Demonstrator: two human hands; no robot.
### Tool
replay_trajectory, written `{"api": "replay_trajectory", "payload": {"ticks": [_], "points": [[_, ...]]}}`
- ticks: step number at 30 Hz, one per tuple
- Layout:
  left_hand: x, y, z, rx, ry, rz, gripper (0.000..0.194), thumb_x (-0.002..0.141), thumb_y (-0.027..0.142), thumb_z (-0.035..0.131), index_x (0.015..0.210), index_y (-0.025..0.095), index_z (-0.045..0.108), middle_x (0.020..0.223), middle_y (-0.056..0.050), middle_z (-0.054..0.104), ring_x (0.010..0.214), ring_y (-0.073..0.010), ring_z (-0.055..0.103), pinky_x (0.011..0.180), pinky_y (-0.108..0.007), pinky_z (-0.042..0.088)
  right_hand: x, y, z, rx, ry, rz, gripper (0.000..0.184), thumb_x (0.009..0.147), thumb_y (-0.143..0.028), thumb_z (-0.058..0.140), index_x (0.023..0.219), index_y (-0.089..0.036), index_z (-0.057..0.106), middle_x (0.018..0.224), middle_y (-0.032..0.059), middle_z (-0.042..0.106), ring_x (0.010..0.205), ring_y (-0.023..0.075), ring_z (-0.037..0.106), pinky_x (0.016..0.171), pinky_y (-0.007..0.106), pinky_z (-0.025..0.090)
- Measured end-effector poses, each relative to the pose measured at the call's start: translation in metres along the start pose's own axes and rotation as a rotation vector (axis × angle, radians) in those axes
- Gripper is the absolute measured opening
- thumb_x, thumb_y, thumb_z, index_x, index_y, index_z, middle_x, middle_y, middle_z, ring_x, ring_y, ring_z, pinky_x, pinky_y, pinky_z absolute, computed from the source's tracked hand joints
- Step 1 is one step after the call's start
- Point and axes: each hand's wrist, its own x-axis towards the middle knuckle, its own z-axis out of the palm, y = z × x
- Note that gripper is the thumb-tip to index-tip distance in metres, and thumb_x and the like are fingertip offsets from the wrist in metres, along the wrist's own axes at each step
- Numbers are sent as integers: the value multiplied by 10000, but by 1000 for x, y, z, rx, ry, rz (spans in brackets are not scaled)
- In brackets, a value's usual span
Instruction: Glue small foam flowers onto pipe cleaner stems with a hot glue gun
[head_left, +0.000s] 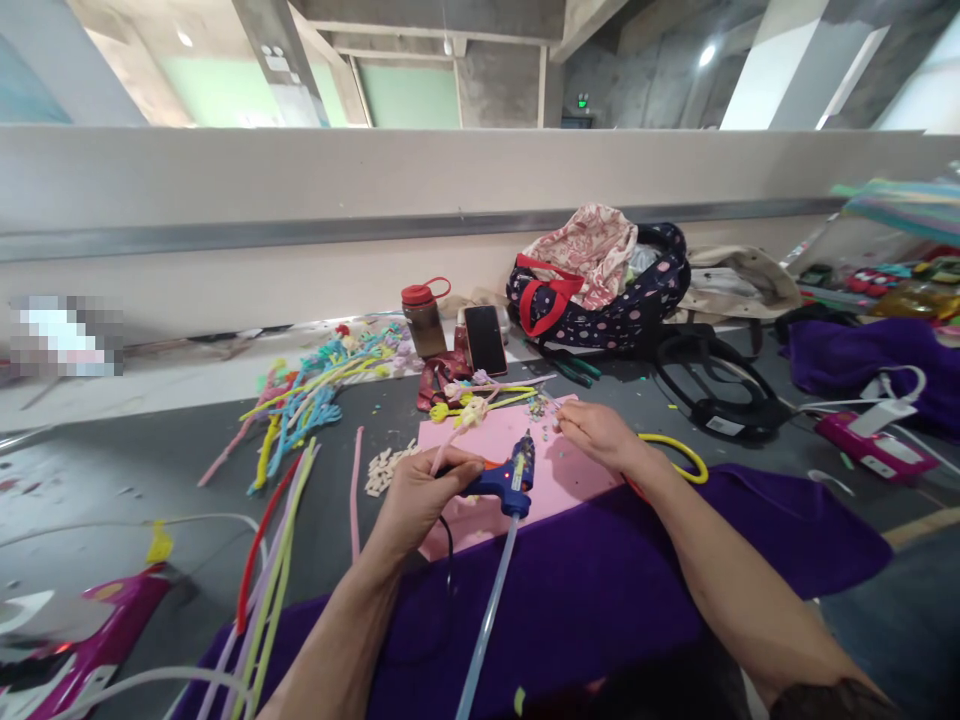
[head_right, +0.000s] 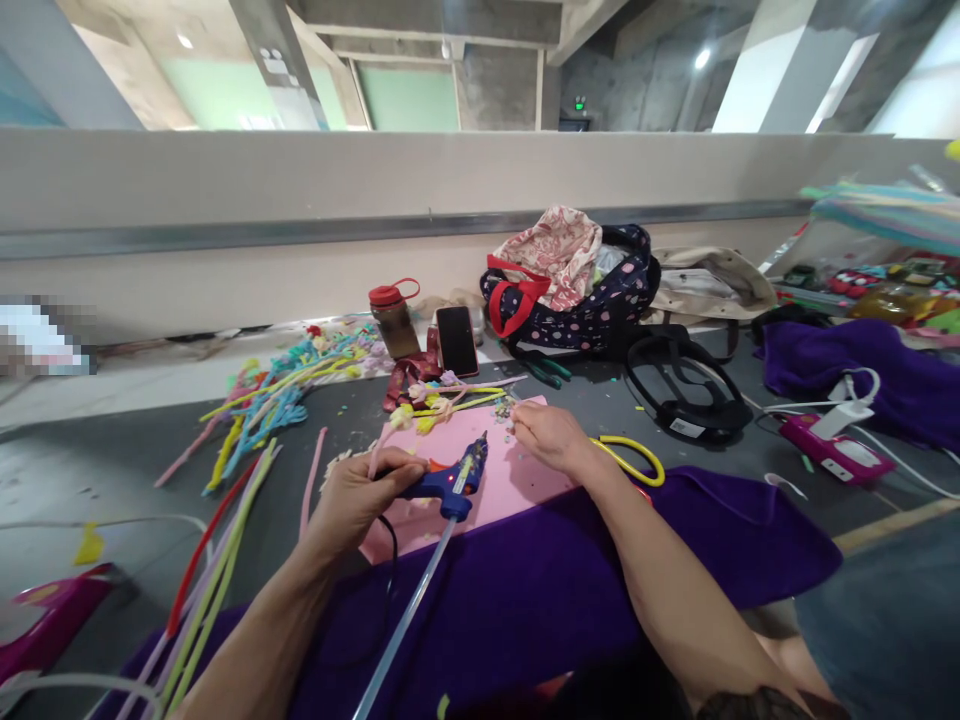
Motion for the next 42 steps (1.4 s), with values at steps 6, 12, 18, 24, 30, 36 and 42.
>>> {"api": "replay_trajectory", "payload": {"ticks": [6,12,18,24,30,36,42], "points": [[4,-6,-5,-24,44,-27,210,664,321,687,768,141,711,768,-63,697,716,-166,607,679,-257,453,-3,3,-4,-28,-82,74,213,778,-128,433,846,-202,621,873,21,656,772,136,573,642,220,342],[5,-10,-11,-6,97,-16,239,672,346,676,789,140,706,765,-64,690,715,-173,604,675,-264,444,-11,-3,-2,-113,-230,107,181,740,-221,511,798,-216,683,790,51,693,717,184,603,580,243,332],[4,-5,-14,20,139,-21,240,655,354,686,776,148,709,736,-47,688,671,-151,585,609,-227,420,13,-14,14,-163,-276,94,214,786,-229,480,819,-192,688,851,97,695,790,215,616,621,255,371],[3,7,-16,-109,233,-62,227,627,337,708,734,137,700,665,-23,668,548,-100,542,509,-193,392,37,-13,9,-131,-102,131,306,822,-133,398,1030,-215,606,1054,69,623,882,182,590,702,252,385],[1,15,-18,-150,293,-94,230,620,336,707,726,132,696,549,5,621,427,-60,468,409,-171,332,23,-15,11,-20,-64,50,224,818,-133,413,878,-189,622,912,35,644,834,148,578,720,238,385],[0,16,-16,-152,284,-90,268,607,357,707,721,114,696,512,-10,608,404,-72,460,361,-176,299,17,-40,30,70,-129,-104,141,811,-223,526,863,-190,653,836,31,653,754,130,580,665,211,376],[1,13,-19,-142,265,-73,240,628,351,693,724,131,697,510,4,607,411,-73,462,388,-185,315,25,-52,51,47,-84,-63,140,804,-204,521,858,-165,644,868,77,641,744,165,580,639,235,368]]}}
